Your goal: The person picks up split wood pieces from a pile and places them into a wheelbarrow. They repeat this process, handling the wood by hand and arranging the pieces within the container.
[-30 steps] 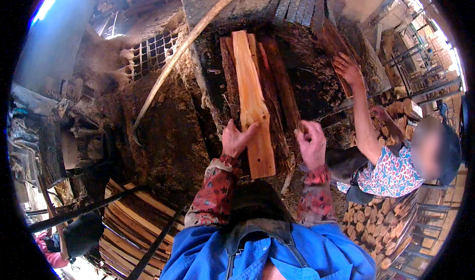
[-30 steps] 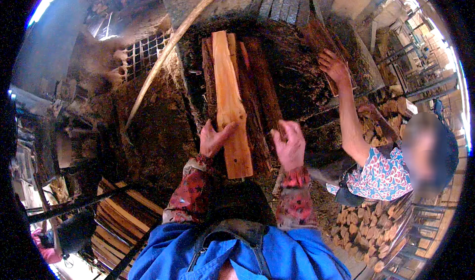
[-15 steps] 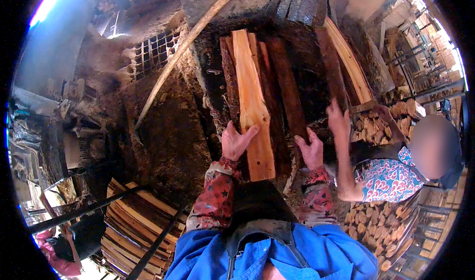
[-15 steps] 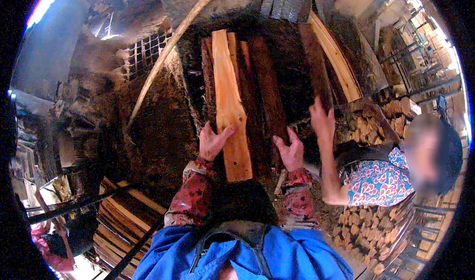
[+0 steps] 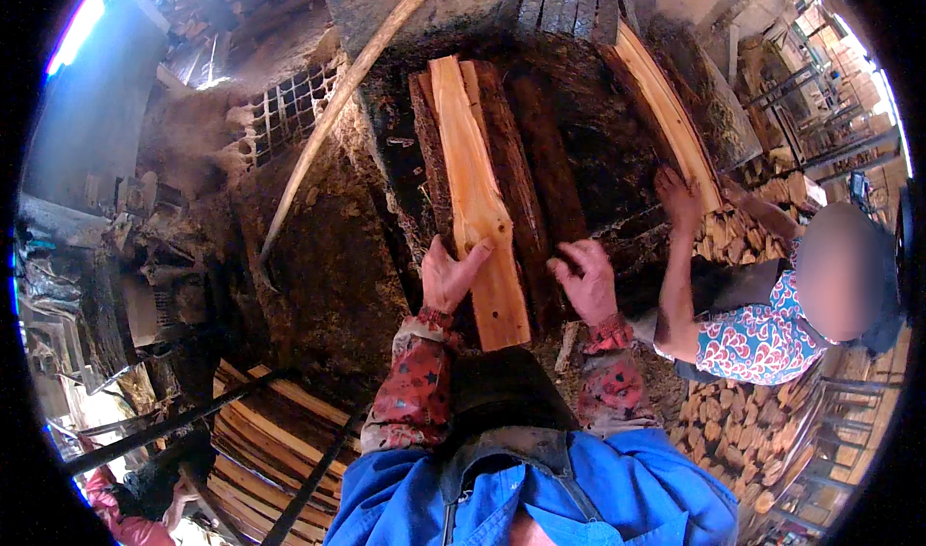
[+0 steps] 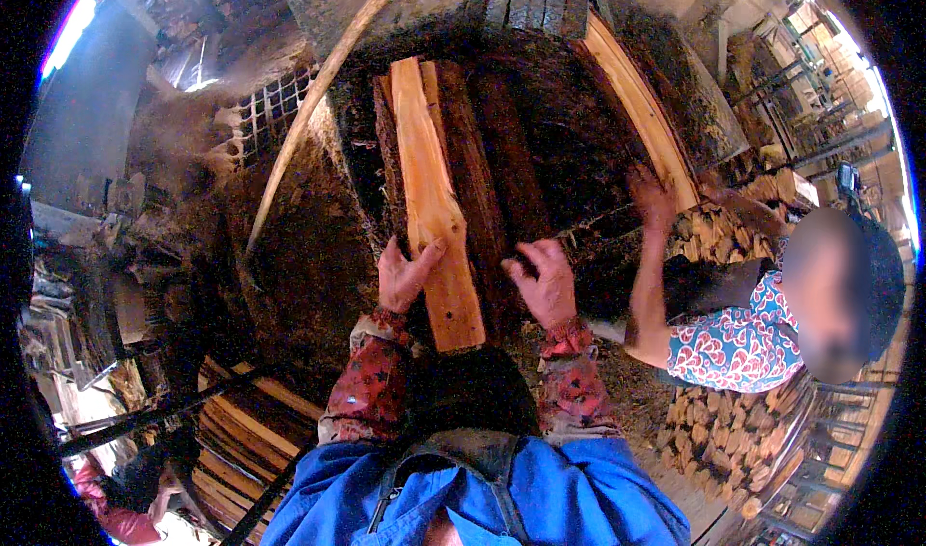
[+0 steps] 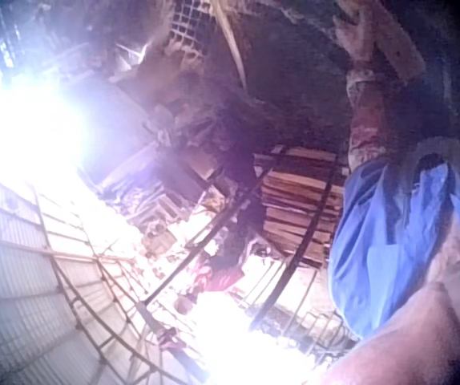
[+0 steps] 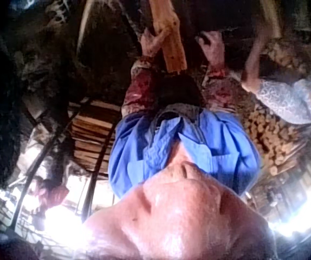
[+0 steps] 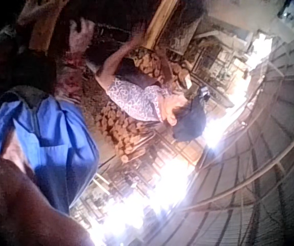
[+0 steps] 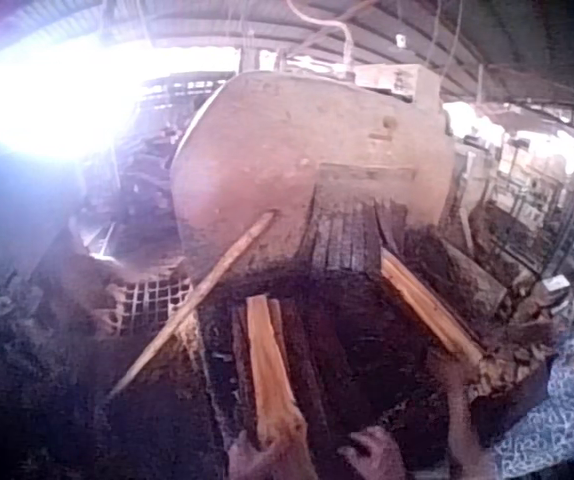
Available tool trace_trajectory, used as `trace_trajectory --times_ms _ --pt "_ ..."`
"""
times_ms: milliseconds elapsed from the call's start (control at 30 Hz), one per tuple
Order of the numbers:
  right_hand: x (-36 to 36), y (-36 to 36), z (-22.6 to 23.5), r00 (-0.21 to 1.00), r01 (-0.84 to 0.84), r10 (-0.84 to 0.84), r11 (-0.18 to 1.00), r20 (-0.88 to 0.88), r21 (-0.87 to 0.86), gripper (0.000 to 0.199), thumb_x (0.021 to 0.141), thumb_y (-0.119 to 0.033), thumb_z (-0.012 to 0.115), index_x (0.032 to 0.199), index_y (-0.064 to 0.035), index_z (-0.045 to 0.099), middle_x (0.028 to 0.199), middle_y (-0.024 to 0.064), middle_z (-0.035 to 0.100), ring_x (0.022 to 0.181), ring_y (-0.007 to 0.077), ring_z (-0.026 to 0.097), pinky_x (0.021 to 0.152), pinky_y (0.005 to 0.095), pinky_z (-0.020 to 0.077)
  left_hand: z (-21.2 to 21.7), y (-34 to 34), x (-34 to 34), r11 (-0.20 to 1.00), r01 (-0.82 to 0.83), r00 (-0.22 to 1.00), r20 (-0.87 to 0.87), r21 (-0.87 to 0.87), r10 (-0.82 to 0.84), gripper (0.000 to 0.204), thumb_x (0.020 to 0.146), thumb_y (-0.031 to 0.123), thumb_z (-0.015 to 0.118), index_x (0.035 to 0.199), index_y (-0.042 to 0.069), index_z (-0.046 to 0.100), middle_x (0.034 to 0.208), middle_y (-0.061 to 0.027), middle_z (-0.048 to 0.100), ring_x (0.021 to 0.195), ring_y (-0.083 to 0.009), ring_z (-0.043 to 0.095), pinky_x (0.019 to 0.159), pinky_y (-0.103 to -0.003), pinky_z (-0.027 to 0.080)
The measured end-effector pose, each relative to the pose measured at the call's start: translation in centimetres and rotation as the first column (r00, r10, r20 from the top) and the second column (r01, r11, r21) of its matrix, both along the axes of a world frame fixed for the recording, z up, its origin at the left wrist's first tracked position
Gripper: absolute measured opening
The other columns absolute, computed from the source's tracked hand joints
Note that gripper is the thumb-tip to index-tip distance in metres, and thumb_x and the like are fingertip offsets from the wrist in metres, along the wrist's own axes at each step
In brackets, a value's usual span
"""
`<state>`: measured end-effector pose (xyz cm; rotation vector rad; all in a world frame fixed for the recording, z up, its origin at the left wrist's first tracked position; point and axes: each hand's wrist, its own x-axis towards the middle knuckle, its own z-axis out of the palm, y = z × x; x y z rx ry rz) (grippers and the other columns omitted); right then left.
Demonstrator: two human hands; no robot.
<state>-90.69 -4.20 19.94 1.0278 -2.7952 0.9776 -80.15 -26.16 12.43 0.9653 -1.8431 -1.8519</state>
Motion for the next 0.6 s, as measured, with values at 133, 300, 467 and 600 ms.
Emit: trace_trajectory --times_ms 133,300,467,600 --pt "-2.4 2.8 -3.6 0.961 0.266 -0.26 0.962 -0.096 0.057 0.049 0.082 -0.023 0.075 0.123 -0.0012 0.06 0.123 0.0175 0.057 0.113 0.0352 0.056 0.095 0.0431 0.0464 -1.3 0.4 -0.2 0.995 0.001 0.993 -0.118 0.096 0.011 0.073 0.071 0.045 0.084 0.109 -0.013 0.059 0.094 -0.0195 0.071 0.085 -0.0205 0.07 0.075 -0.034 0.055" --pt "-2.9 4.4 -7.1 0.933 0.222 -0.187 0.972 0.308 -0.08 0.052 0.087 -0.023 0.073 0.129 0.0028 0.055 0.118 0.0211 0.065 0.108 0.0319 0.064 0.09 0.0403 0.0506 -1.4 0.0 -0.3 0.998 0.037 0.998 -0.043 0.045 -0.035 0.075 0.071 0.046 0.084 0.109 -0.013 0.059 0.093 -0.0162 0.072 0.082 -0.0181 0.069 0.071 -0.034 0.055" --pt "-4.0 3.7 -4.8 0.94 0.246 -0.199 0.958 0.278 -0.146 0.048 0.088 -0.016 0.071 0.127 0.0068 0.055 0.112 0.0181 0.068 0.098 0.0226 0.068 0.081 0.0333 0.0546 -2.4 0.4 -0.1 0.995 -0.011 0.992 -0.127 0.095 0.023 0.076 0.071 0.049 0.084 0.109 -0.013 0.059 0.091 -0.0158 0.072 0.081 -0.0179 0.068 0.07 -0.034 0.054" --pt "-2.8 3.7 -2.7 0.911 0.296 -0.174 0.906 0.373 -0.301 0.045 0.088 -0.011 0.07 0.127 0.0068 0.056 0.111 0.0132 0.069 0.096 0.0172 0.066 0.083 0.0301 0.053 1.5 0.2 0.2 1.0 0.003 0.995 0.104 -0.01 -0.002 0.078 0.07 0.051 0.084 0.109 -0.012 0.059 0.091 -0.0172 0.072 0.082 -0.0206 0.069 0.072 -0.035 0.055"
